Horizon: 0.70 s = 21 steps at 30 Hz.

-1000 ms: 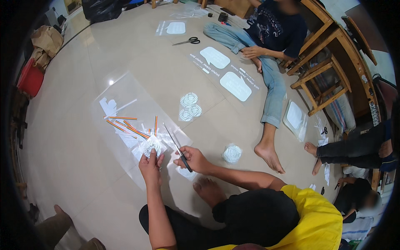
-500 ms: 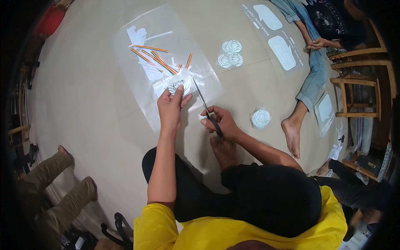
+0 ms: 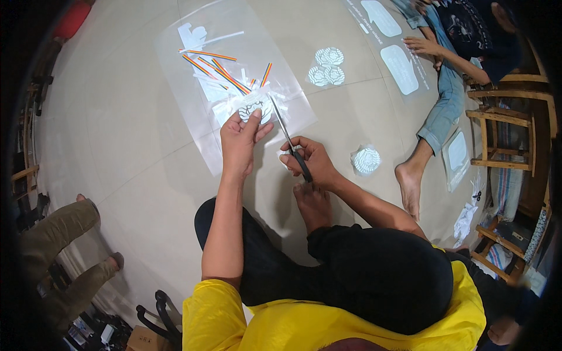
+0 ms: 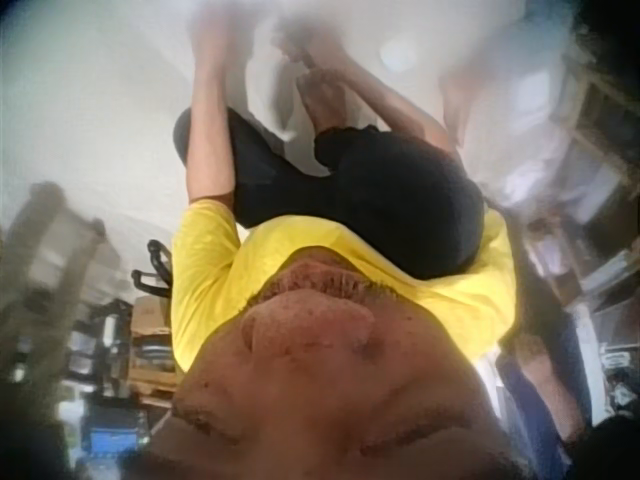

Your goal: The person sits on the floor and uses scissors to cut a white paper sheet with a printed pattern into smaller pieces. The person holds the paper with one hand and cuts with the other, repeatedly trimming the edges.

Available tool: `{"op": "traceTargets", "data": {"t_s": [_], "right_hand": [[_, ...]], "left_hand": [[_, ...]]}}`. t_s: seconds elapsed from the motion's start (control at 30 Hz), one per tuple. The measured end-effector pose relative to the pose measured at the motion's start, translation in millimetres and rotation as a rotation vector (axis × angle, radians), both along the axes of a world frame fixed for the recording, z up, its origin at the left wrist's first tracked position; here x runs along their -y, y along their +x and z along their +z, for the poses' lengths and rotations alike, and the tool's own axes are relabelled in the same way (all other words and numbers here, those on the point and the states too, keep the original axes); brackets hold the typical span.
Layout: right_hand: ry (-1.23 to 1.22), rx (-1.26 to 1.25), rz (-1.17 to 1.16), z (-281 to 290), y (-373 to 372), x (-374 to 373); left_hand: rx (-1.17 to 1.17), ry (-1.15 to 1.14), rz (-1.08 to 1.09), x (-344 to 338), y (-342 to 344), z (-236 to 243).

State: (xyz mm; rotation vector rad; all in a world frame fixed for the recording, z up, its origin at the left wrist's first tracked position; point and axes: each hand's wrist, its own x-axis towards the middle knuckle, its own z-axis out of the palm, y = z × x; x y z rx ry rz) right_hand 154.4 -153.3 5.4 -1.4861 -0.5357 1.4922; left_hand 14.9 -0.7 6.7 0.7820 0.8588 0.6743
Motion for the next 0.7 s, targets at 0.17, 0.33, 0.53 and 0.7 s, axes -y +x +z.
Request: {"op": "traceTargets", "data": {"t_s": [0.17,0.33,0.53,0.7], "right_hand": [[0.007,-0.037,-0.021,1.2,-0.8,0.1],[0.002,-0.039,-0.010,-0.9,0.8,0.3],[0.010,-0.021,-0.013,-0.4,0.3,0.9],[-0.023,-0.002,-0.009,6.5,-0.5,0.0]], "left_hand": [[0.026,-0.014,0.008,1.7,2.1,5.6],[0.012,-0.006,0.000,0.4,0.9,2.3],[0.013,-0.002,0.004,0.3,0.7,-0.6],[0.020,-0.012,0.005,0.8,2.1,5.9]]}}
